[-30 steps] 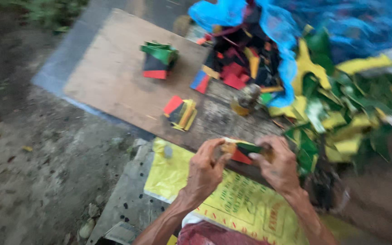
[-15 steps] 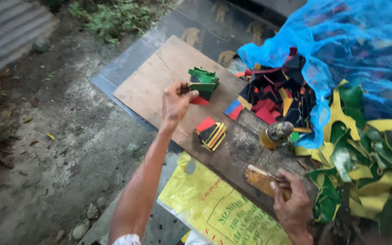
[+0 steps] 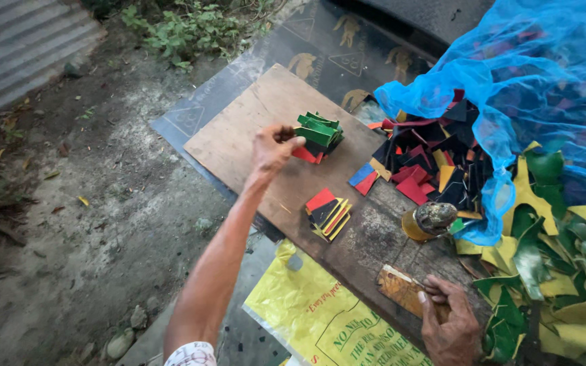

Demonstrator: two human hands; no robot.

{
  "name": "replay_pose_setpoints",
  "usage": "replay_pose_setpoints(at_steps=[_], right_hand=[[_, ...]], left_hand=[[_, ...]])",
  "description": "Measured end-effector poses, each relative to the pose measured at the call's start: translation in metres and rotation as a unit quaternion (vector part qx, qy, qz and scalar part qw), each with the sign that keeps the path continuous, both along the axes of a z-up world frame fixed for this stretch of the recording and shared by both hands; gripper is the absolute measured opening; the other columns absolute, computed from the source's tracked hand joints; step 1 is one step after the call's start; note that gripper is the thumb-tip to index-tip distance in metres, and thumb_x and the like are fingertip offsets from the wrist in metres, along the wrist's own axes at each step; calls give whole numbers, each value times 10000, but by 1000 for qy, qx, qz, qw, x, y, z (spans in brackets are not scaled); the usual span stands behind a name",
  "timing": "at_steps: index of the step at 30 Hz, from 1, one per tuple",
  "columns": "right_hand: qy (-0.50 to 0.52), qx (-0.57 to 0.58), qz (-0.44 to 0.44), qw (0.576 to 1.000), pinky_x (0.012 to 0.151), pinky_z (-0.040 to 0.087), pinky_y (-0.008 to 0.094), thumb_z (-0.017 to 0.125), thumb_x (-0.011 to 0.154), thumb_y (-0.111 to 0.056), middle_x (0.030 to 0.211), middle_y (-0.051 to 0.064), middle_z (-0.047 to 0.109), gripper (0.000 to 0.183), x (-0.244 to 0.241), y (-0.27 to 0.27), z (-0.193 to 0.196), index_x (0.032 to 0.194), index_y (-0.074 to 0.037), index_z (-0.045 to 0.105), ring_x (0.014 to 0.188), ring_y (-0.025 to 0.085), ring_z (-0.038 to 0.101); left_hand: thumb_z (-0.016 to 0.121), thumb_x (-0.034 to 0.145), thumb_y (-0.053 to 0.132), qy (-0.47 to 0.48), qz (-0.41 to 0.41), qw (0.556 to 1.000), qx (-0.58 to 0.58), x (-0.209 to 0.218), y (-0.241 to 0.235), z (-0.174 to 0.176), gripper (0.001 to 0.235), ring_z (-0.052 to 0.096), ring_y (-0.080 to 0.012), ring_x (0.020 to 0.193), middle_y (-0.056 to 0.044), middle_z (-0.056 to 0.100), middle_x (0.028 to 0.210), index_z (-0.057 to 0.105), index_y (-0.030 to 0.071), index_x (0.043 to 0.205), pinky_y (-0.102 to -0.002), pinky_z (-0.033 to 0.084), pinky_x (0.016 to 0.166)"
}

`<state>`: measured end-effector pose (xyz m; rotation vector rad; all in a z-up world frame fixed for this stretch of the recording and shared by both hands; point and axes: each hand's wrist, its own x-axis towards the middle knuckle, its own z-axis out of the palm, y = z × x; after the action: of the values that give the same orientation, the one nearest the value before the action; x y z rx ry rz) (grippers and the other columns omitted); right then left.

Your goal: The person assembles small triangular craft items by hand, pressing together pieces of colored material. They repeatedly pick up pieces from a pile, align them, and place the finished units into a growing stack on the table.

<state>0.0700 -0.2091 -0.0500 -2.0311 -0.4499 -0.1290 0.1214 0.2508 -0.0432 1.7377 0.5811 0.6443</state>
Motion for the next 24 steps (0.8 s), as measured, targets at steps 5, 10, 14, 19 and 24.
replay_pose_setpoints(at_steps=[5, 10, 14, 19, 24], right_hand=[[-4, -13, 4, 1000, 856, 546, 265, 731, 843, 36, 1101, 117, 719, 353, 1, -1, 1, 1190, -3, 678, 973, 157, 696], [6, -5, 6, 1000, 872, 549, 262, 725, 857, 26, 1107, 114, 712, 343, 0, 0, 0, 1194, -6, 667, 984, 154, 696], [24, 13, 16, 999, 872, 554, 261, 712, 875, 19, 1117, 113, 706, 347, 0, 0, 0, 1216, -14, 654, 981, 154, 690], [17, -13, 8, 1000, 859, 566, 273, 725, 864, 17, 1106, 107, 708, 333, 0, 0, 7, 1192, -7, 665, 984, 155, 696], [22, -16, 6, 1000, 865, 564, 279, 725, 863, 18, 1104, 98, 709, 330, -2, 0, 11, 1188, -8, 671, 979, 156, 695]], left_hand=[[863, 771, 103, -32, 67, 993, 97, 11, -26, 1, 343, 678, -136, 728, -72, 740, 840, 718, 12, 1068, -292, 565, 646], [838, 790, 73, -61, 133, 974, 172, 8, -45, 0, 299, 689, -213, 728, -91, 721, 826, 683, 33, 1042, -347, 542, 667], [846, 823, 99, -47, 171, 975, 136, 17, -52, 2, 282, 700, -249, 746, -82, 709, 824, 675, 52, 1042, -373, 544, 692], [894, 737, 103, -59, 212, 953, 210, 27, -62, 10, 540, 654, -295, 931, -135, 642, 1013, 620, 40, 1198, -397, 520, 769], [895, 740, 102, -53, 180, 970, 155, 14, -60, 7, 636, 613, -254, 891, -158, 577, 1168, 587, 41, 1293, -359, 537, 741]])
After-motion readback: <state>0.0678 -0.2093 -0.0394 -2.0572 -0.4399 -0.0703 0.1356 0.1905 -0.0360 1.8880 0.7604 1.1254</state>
